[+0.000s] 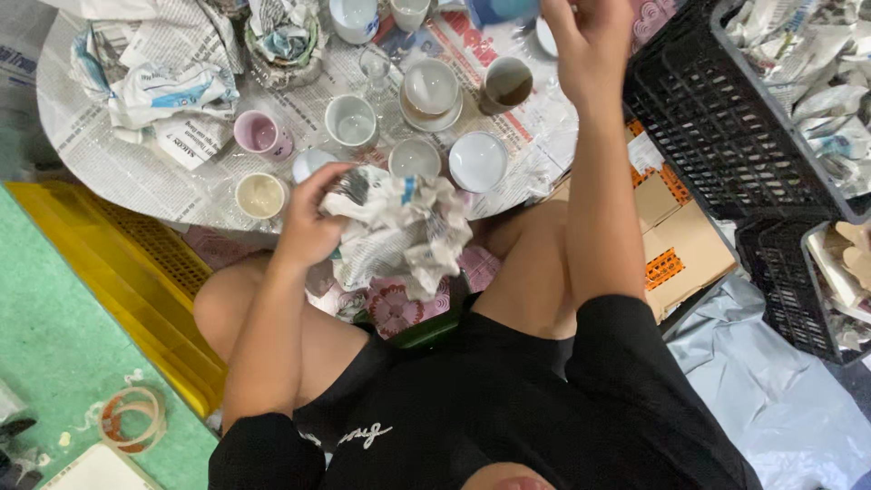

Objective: The person sits cross-legged and wraps small ceramic cups and bowls individually in newspaper. They fold the paper around each item and place the wrapped bundle into a nearby black crate. The process is repeated for multiple items.

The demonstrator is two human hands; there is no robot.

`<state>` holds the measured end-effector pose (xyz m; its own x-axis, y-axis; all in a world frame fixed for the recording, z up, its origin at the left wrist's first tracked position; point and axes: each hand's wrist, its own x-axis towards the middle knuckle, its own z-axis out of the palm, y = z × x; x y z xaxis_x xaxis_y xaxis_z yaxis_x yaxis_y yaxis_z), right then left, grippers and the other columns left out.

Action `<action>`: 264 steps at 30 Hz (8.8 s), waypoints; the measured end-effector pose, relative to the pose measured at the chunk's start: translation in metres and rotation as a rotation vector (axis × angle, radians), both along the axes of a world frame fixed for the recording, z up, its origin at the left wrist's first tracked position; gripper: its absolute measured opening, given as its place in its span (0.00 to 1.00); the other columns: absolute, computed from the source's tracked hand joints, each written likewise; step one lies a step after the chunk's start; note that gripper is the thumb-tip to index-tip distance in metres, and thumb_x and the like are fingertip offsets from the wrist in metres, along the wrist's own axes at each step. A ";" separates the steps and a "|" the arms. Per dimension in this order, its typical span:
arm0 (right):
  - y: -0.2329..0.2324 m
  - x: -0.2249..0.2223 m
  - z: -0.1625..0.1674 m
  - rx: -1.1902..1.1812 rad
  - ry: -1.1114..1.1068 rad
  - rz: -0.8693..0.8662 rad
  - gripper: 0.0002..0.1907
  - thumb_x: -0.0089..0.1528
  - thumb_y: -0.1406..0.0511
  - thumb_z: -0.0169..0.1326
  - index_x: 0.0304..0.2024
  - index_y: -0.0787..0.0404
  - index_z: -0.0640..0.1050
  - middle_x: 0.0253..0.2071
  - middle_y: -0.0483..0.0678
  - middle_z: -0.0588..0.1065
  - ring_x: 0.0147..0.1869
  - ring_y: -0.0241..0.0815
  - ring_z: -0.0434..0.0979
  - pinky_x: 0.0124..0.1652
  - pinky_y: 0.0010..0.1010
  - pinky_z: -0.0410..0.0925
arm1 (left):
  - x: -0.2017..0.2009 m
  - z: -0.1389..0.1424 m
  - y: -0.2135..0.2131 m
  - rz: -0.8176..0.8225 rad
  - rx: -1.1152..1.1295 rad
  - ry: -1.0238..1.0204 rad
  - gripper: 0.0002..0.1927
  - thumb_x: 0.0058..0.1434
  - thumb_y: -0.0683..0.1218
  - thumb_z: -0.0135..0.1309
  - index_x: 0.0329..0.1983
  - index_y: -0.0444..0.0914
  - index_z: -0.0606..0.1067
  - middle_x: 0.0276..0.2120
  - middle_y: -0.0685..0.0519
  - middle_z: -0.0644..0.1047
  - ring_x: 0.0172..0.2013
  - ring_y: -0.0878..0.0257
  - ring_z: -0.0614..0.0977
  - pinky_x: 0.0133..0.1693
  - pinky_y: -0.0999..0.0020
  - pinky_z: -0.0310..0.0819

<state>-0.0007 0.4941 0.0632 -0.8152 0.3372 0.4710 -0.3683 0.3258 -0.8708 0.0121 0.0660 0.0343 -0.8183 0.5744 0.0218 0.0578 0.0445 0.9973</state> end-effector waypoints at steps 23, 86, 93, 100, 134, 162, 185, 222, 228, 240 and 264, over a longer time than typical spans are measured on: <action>-0.021 -0.095 -0.073 0.638 -0.685 -0.112 0.28 0.69 0.48 0.54 0.31 0.67 0.83 0.28 0.62 0.77 0.36 0.63 0.79 0.41 0.47 0.71 | 0.001 0.000 0.014 -0.058 -0.025 -0.199 0.30 0.49 0.29 0.52 0.58 0.32 0.73 0.49 0.50 0.81 0.52 0.62 0.80 0.56 0.69 0.73; -0.151 0.070 -0.002 0.199 -0.624 0.350 0.08 0.62 0.66 0.68 0.36 0.66 0.85 0.27 0.41 0.78 0.31 0.27 0.70 0.33 0.23 0.64 | -0.034 0.066 -0.068 0.388 -0.328 1.037 0.31 0.50 0.46 0.71 0.55 0.33 0.73 0.42 0.42 0.80 0.44 0.47 0.81 0.46 0.57 0.74; -0.145 0.070 0.006 0.243 -0.531 0.527 0.11 0.58 0.68 0.71 0.39 0.68 0.83 0.33 0.43 0.79 0.37 0.27 0.73 0.38 0.25 0.67 | -0.046 0.028 -0.066 0.385 -0.199 0.615 0.07 0.72 0.43 0.65 0.47 0.34 0.81 0.40 0.49 0.83 0.40 0.60 0.86 0.42 0.65 0.79; -0.129 0.073 0.024 0.203 -0.863 0.453 0.16 0.53 0.68 0.72 0.42 0.65 0.84 0.34 0.44 0.81 0.33 0.27 0.75 0.33 0.24 0.69 | -0.057 0.018 -0.109 0.409 -0.126 0.462 0.06 0.72 0.37 0.65 0.49 0.30 0.82 0.36 0.49 0.83 0.35 0.69 0.80 0.38 0.72 0.71; -0.040 0.098 0.023 -0.567 -0.118 0.222 0.28 0.78 0.51 0.41 0.75 0.54 0.57 0.59 0.55 0.79 0.43 0.44 0.78 0.46 0.37 0.73 | 0.015 0.097 -0.025 0.170 -0.218 0.905 0.09 0.69 0.42 0.72 0.44 0.34 0.83 0.35 0.47 0.83 0.30 0.61 0.84 0.35 0.74 0.74; -0.110 0.233 0.020 -0.173 -0.645 0.473 0.12 0.67 0.64 0.58 0.47 0.67 0.82 0.35 0.41 0.80 0.37 0.27 0.74 0.38 0.24 0.69 | 0.033 0.169 -0.044 -0.127 -0.639 0.522 0.10 0.69 0.46 0.61 0.49 0.36 0.83 0.29 0.48 0.80 0.27 0.64 0.79 0.33 0.69 0.72; -0.123 0.149 -0.096 -0.520 -0.350 0.409 0.11 0.73 0.63 0.54 0.46 0.65 0.81 0.42 0.41 0.79 0.43 0.27 0.74 0.44 0.23 0.68 | 0.105 -0.022 -0.094 0.166 0.253 -0.040 0.40 0.67 0.70 0.53 0.63 0.31 0.74 0.41 0.57 0.78 0.37 0.72 0.73 0.39 0.76 0.67; -0.138 0.159 -0.065 -0.071 -0.079 0.238 0.06 0.62 0.79 0.59 0.32 0.69 0.77 0.44 0.47 0.74 0.49 0.38 0.76 0.52 0.25 0.67 | 0.084 -0.028 -0.083 0.396 0.500 -0.452 0.24 0.70 0.60 0.43 0.53 0.38 0.76 0.47 0.51 0.83 0.46 0.65 0.85 0.50 0.71 0.80; -0.140 0.152 -0.060 -0.434 -0.103 0.331 0.15 0.64 0.66 0.56 0.52 0.65 0.77 0.58 0.53 0.74 0.63 0.42 0.75 0.63 0.27 0.67 | 0.080 -0.056 -0.079 0.429 0.087 0.137 0.11 0.72 0.47 0.60 0.45 0.31 0.79 0.38 0.53 0.83 0.36 0.71 0.80 0.40 0.72 0.75; -0.154 0.174 -0.087 -0.128 -0.370 0.599 0.31 0.63 0.70 0.64 0.66 0.67 0.67 0.63 0.47 0.72 0.67 0.39 0.71 0.67 0.34 0.64 | 0.081 -0.051 -0.075 0.625 0.379 0.099 0.10 0.72 0.44 0.59 0.48 0.30 0.78 0.42 0.54 0.83 0.40 0.72 0.79 0.45 0.74 0.75; -0.382 0.159 -0.072 -0.088 -0.571 0.865 0.12 0.66 0.69 0.60 0.50 0.71 0.79 0.43 0.47 0.81 0.44 0.33 0.79 0.45 0.26 0.72 | 0.238 -0.021 -0.273 1.197 0.090 0.105 0.35 0.56 0.41 0.64 0.64 0.32 0.61 0.46 0.43 0.81 0.44 0.60 0.84 0.46 0.65 0.78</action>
<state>0.1578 0.1122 -0.0084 -0.8889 -0.4542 -0.0595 0.0289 0.0741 -0.9968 0.2506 -0.2067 0.0135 -0.8231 -0.5548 0.1213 0.1082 0.0564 0.9925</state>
